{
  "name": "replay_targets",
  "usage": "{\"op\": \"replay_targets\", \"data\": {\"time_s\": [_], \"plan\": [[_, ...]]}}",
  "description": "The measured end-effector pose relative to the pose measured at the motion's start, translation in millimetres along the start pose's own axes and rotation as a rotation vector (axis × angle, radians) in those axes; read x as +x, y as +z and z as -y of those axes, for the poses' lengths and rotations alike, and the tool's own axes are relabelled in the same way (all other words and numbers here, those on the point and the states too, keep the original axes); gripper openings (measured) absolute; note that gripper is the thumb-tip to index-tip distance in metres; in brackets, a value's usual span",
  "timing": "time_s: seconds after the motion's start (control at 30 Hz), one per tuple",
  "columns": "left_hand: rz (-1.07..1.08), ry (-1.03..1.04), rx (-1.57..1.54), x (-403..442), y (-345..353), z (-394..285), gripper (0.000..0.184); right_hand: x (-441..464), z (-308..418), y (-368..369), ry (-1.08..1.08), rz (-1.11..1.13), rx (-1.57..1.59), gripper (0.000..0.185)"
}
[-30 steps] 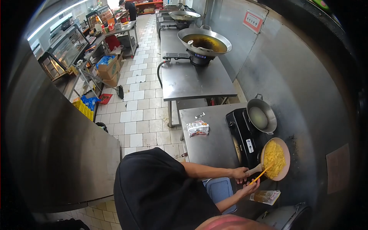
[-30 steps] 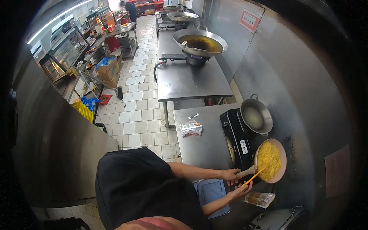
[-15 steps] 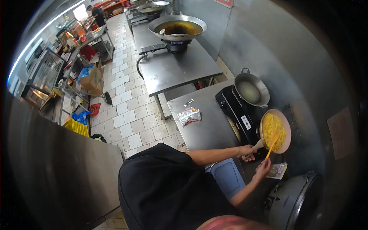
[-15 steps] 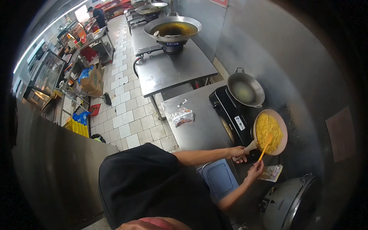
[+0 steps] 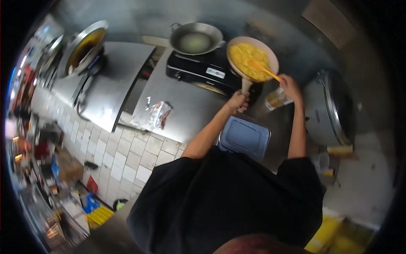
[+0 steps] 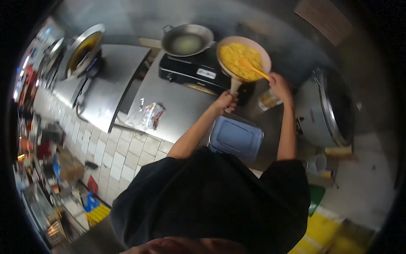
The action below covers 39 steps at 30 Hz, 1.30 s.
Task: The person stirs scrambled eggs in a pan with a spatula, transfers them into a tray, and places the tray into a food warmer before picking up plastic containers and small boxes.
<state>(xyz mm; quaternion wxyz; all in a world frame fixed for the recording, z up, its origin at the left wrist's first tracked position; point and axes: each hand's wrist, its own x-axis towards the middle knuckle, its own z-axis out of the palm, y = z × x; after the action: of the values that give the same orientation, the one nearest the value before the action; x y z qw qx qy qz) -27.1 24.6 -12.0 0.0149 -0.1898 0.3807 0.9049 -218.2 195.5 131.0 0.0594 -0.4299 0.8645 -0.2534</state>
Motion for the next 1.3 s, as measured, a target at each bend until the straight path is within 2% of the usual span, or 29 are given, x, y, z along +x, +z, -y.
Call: {"op": "replay_targets", "data": {"time_s": [0.07, 0.17, 0.27, 0.33, 0.4, 0.47, 0.63, 0.73, 0.77, 0.87, 0.97, 1.03, 1.13, 1.3], "plan": [[0.046, -0.014, -0.021, -10, 6, -9, 0.007, 13, 44, -33, 0.014, 0.104, -0.163, 0.017], [0.050, -0.033, -0.020, -10, 6, -11, 0.008, 41, 62, -54, -0.007, 0.154, -0.311, 0.017], [0.042, -0.032, -0.028, -9, 6, -9, 0.009, 87, 55, -46, -0.025, 0.483, -0.494, 0.015], [0.041, -0.028, -0.029, -8, 5, -8, 0.010, 98, 78, -19, -0.090, 0.602, -0.658, 0.015], [0.017, -0.020, -0.019, -8, 4, -5, 0.011, 109, 39, 43, -0.090, 0.359, -0.714, 0.016], [0.015, -0.008, -0.009, -9, 5, -6, 0.012, 100, 36, 67, -0.140, 0.089, -0.690, 0.018], [0.023, 0.011, -0.014, -12, 5, -6, 0.014, 102, 53, 39, 0.076, -0.004, -0.670, 0.024], [0.018, 0.001, -0.018, -12, 6, -8, 0.014, 102, 58, 11, 0.086, -0.058, -0.660, 0.019], [0.014, -0.004, -0.016, -12, 6, -8, 0.014, 100, 67, -5, 0.119, 0.067, -0.708, 0.021], [0.013, -0.022, -0.024, -9, 5, -7, 0.014, 97, 86, -26, 0.079, 0.168, -0.717, 0.022], [-0.014, -0.007, -0.005, -10, 8, -9, 0.012, 102, 106, -9, 0.086, 0.409, -0.666, 0.022], [-0.009, -0.005, 0.005, -8, 6, -6, 0.014, 117, 68, 42, -0.088, 0.435, -0.653, 0.020], [-0.041, 0.021, -0.001, -10, 8, -4, 0.017, 98, 62, 100, -0.181, -0.094, -0.655, 0.019], [-0.104, 0.051, -0.017, -16, 15, -9, 0.018, 105, 55, 82, 0.032, -0.121, -0.637, 0.022]]}}
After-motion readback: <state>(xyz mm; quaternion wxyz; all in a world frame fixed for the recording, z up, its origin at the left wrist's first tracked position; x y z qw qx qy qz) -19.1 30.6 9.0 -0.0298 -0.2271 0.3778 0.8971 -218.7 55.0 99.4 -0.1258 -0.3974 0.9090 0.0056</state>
